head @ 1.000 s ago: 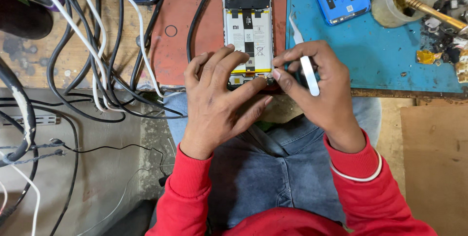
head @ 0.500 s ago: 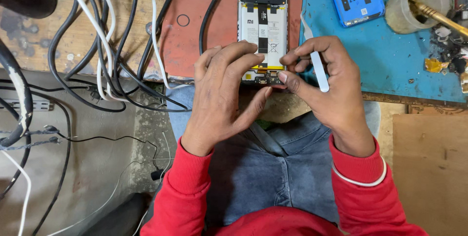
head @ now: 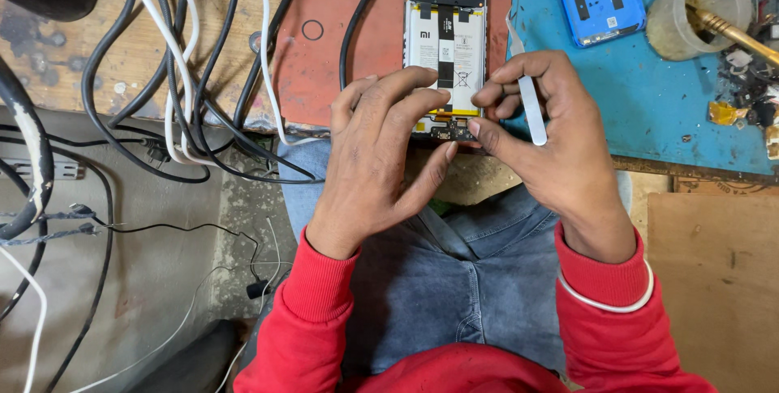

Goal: The person solders a small component onto a phone part using a soldering iron, then fits the part into an opened smartphone body and presses it into place. They attach a charging cable to the phone and hold the assembled phone while looking at its screen.

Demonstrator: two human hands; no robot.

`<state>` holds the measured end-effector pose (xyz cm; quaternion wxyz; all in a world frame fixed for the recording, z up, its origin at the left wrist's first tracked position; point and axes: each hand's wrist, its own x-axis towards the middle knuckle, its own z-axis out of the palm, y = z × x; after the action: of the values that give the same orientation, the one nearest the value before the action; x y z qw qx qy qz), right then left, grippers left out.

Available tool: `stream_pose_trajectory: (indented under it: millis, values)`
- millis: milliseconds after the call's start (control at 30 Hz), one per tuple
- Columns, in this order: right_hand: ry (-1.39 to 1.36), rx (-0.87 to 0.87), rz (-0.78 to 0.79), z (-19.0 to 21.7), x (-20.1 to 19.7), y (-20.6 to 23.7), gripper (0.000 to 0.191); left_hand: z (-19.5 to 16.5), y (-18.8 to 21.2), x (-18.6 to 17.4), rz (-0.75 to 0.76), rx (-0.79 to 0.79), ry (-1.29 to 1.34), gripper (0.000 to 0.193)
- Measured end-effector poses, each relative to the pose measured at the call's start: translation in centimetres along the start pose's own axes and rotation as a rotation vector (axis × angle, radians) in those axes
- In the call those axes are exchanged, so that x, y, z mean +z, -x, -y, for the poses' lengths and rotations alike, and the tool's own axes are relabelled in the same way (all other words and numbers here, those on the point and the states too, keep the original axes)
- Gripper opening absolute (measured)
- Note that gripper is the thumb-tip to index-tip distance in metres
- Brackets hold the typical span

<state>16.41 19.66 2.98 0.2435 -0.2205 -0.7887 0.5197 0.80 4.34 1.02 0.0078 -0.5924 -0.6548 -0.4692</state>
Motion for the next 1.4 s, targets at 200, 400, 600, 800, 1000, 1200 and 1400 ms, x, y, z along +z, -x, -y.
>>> stream_pose_trajectory:
  millis: [200,400,600,800,1000,1200,1400]
  values:
    - [-0.001,0.026,0.020,0.4,-0.1,-0.2,0.047,-0.1,-0.1,0.0,0.002,0.000,0.006,0.048]
    - [0.144,0.045,0.030,2.1,0.3,-0.5,0.047,0.0,0.0,0.0,0.005,0.002,-0.003,0.047]
    - [0.297,-0.007,0.072,3.1,0.2,-0.4,0.048,0.0,0.0,-0.1,0.016,-0.005,-0.007,0.046]
    - [0.070,-0.012,0.119,1.8,-0.7,-0.8,0.043,0.0,0.0,-0.1,0.016,-0.001,-0.004,0.045]
    - [0.007,0.012,0.081,0.8,-0.8,-0.1,0.043,0.0,-0.1,0.0,0.017,0.011,-0.025,0.044]
    - [-0.003,0.015,0.068,0.6,-0.5,-0.5,0.047,-0.1,-0.1,-0.1,0.019,0.009,-0.018,0.042]
    - [-0.018,0.031,0.046,0.3,-0.5,-0.3,0.047,0.0,-0.1,-0.1,0.015,0.018,-0.007,0.040]
